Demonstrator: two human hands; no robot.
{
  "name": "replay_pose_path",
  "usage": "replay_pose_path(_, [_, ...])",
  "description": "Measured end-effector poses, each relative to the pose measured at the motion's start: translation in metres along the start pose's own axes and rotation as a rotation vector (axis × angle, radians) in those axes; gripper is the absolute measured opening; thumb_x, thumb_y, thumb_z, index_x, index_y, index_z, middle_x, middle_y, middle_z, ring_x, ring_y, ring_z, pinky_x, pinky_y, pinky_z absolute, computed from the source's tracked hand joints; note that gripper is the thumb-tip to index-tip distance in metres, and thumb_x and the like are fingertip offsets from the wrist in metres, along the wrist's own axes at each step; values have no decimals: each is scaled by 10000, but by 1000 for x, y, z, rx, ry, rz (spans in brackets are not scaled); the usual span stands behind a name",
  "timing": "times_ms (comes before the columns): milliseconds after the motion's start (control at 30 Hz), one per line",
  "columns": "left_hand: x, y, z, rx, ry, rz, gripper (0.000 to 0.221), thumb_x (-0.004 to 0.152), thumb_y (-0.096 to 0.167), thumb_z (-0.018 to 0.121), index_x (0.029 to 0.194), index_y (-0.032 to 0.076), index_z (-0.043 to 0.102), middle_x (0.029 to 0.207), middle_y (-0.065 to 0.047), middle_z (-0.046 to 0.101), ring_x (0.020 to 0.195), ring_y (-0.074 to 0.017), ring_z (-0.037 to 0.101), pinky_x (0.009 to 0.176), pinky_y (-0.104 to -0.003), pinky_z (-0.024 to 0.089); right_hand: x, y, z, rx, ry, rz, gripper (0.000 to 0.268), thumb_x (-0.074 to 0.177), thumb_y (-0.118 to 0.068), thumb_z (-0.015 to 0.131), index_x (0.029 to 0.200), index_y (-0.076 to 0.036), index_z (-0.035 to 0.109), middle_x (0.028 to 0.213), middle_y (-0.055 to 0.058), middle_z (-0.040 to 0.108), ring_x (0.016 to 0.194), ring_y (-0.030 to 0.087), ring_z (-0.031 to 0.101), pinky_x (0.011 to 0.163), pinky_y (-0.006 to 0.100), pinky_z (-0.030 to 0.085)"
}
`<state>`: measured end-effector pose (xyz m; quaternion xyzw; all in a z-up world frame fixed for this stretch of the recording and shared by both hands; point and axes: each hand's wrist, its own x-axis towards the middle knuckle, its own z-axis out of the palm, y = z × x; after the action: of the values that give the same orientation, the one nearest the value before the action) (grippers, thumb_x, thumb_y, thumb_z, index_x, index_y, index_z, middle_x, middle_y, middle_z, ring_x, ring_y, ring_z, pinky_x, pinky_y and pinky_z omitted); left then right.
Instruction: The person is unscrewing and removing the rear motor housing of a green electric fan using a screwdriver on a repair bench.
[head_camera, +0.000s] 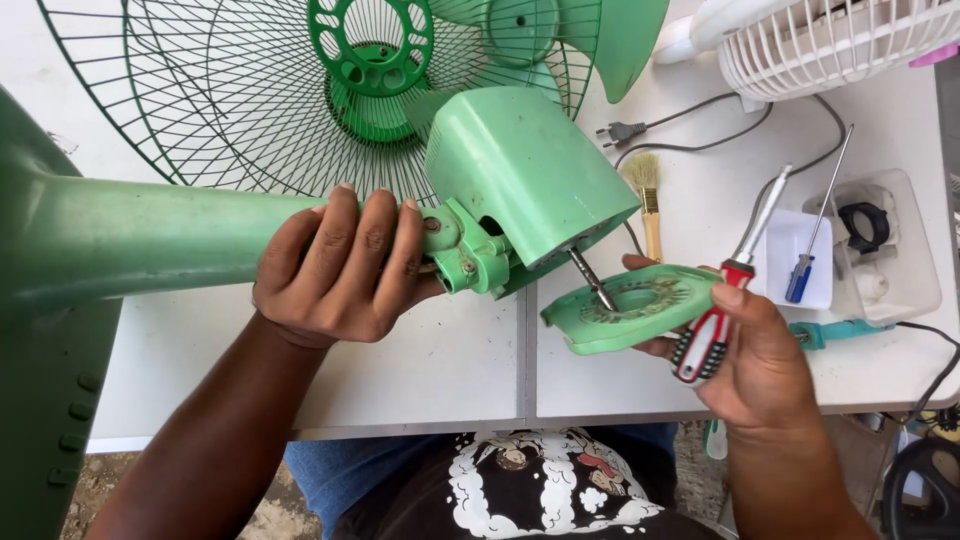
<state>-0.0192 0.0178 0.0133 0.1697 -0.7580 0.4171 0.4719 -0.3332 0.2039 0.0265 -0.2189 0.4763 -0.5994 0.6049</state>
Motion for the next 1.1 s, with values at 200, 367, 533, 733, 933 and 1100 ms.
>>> replay_pose_path(200, [2, 1, 0, 14, -8, -12, 523, 1084, 472, 362, 894, 147, 725, 778, -10, 738, 713, -190, 723, 687, -280, 453, -14, 20, -5, 54, 48, 112, 643, 842, -303, 728, 1325, 102, 601, 1373, 299, 651, 1188, 407, 661, 903, 540, 594])
replay_pose_path(367, [2, 0, -2, 0, -26, -15, 518, 1085, 454, 355, 889, 148, 723, 800, -11, 742, 729, -193, 728, 678, -279, 441, -11, 2, -16, -56, 116, -18, 331, 776, -165, 701, 1070, -56, 594, 1410, 319, 617, 1225, 435, 634, 993, 556, 537])
replay_pose_path(533, [3, 1, 0, -26, 5, -21, 567, 1072, 544, 408, 878, 117, 727, 784, -24, 739, 726, -205, 728, 649, -282, 449, 18, 1, -80, -126, 630, -79, 250, 813, -87, 623, 1035, -201, 601, 914, 5, 611, 856, 178, 622, 623, 340, 481])
replay_pose_path(733, [2, 0, 0, 1, 3, -31, 535, 1083, 501, 369, 899, 143, 721, 796, -5, 733, 730, -192, 721, 657, -278, 459, 46, -14, -56, -603, 610, -337, 479, 919, -258, 681, 1354, -94, 566, 1486, 100, 576, 1302, 191, 582, 1075, 303, 481])
replay_pose_path(933, [3, -1, -1, -34, -12, -31, 540, 1096, 461, 340, 876, 122, 698, 779, -21, 710, 706, -200, 712, 646, -282, 434, 10, -20, -24, -1064, 759, -74, 203, 1085, -273, 477, 1226, -127, 461, 826, 72, 626, 676, 209, 549, 584, 371, 437])
replay_pose_path(1100, [4, -1, 0, -28, 0, -40, 536, 1092, 479, 347, 895, 127, 699, 786, -18, 713, 717, -194, 709, 622, -270, 439, -3, -14, -15, -1279, 837, -28, 419, 1092, -313, 571, 1424, -136, 387, 1243, 119, 513, 803, 339, 599, 725, 489, 481])
